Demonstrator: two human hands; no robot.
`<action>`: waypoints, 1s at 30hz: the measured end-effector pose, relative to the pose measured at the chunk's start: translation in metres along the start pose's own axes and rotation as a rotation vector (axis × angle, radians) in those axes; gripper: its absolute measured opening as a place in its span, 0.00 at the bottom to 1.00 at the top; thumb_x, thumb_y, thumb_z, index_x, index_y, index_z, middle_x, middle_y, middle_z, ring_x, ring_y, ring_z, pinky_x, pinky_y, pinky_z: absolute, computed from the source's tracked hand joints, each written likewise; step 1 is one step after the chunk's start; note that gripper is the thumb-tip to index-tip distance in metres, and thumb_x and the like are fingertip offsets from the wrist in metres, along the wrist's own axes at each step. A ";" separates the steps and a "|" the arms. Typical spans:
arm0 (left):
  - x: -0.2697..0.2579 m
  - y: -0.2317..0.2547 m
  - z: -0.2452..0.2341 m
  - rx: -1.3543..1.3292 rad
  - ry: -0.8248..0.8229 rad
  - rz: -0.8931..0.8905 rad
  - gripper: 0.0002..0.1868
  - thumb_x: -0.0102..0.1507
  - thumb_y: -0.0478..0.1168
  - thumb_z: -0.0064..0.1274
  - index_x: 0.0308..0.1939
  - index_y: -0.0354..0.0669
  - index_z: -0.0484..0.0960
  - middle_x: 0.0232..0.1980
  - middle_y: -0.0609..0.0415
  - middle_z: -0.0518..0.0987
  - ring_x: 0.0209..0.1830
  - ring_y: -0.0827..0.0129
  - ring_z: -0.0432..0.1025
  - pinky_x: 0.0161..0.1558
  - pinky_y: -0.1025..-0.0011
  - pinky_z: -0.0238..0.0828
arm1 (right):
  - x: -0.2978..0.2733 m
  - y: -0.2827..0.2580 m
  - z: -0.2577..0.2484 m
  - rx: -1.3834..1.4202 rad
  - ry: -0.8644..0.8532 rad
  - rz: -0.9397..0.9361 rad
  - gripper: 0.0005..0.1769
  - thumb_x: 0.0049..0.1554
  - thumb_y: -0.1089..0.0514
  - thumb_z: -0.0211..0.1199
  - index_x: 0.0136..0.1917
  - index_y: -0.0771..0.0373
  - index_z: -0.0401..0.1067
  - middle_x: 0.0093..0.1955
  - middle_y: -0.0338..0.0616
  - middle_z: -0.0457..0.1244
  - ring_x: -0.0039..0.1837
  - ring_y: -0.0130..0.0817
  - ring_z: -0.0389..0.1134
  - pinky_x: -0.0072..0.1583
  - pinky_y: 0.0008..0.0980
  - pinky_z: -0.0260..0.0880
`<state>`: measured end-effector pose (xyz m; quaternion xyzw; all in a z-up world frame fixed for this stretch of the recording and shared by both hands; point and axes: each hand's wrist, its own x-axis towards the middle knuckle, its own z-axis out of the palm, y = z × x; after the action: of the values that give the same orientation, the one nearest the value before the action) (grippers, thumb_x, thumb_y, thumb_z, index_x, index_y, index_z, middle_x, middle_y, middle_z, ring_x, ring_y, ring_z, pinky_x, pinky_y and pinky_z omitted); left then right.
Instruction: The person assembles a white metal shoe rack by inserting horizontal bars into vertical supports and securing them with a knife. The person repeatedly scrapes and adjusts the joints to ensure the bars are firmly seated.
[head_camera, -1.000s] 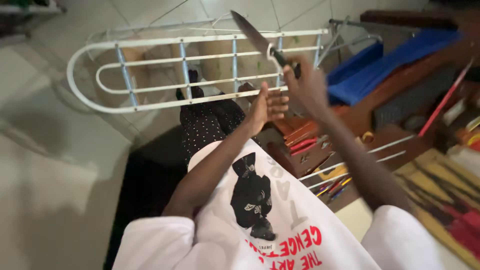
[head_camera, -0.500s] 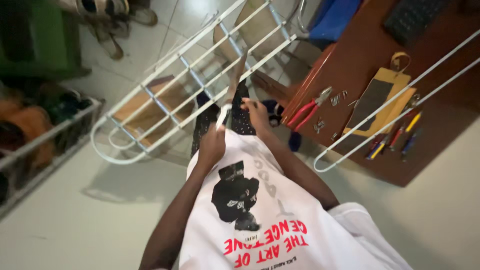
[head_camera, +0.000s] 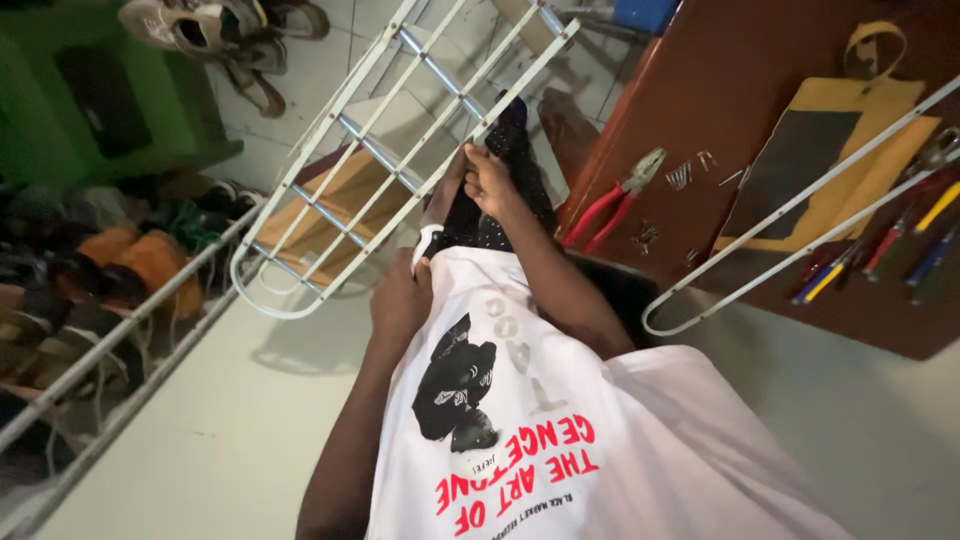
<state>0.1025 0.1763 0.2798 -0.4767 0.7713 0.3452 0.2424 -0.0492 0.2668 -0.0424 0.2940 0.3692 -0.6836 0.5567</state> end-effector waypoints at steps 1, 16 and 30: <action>0.003 0.000 0.002 0.016 0.010 0.028 0.18 0.68 0.49 0.43 0.56 0.44 0.74 0.38 0.36 0.81 0.38 0.34 0.75 0.38 0.39 0.69 | 0.000 0.001 -0.001 -0.018 0.063 0.004 0.07 0.63 0.52 0.65 0.46 0.49 0.67 0.35 0.28 0.54 0.28 0.20 0.48 0.29 0.25 0.42; 0.025 0.024 0.001 0.287 0.016 0.042 0.22 0.70 0.50 0.43 0.64 0.45 0.71 0.32 0.33 0.81 0.32 0.35 0.77 0.34 0.40 0.70 | 0.033 0.001 -0.014 0.162 -0.013 -0.092 0.14 0.67 0.56 0.57 0.65 0.54 0.72 0.30 0.27 0.48 0.26 0.18 0.43 0.28 0.24 0.42; 0.027 0.034 -0.002 0.437 0.208 0.187 0.19 0.67 0.49 0.50 0.59 0.46 0.75 0.28 0.43 0.82 0.23 0.48 0.77 0.26 0.50 0.71 | 0.038 0.000 -0.009 0.204 0.056 -0.101 0.18 0.70 0.54 0.53 0.70 0.61 0.68 0.39 0.36 0.61 0.27 0.19 0.46 0.27 0.23 0.43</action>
<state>0.0600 0.1698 0.2721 -0.3724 0.8891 0.1407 0.2261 -0.0571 0.2537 -0.0780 0.3492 0.3276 -0.7361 0.4784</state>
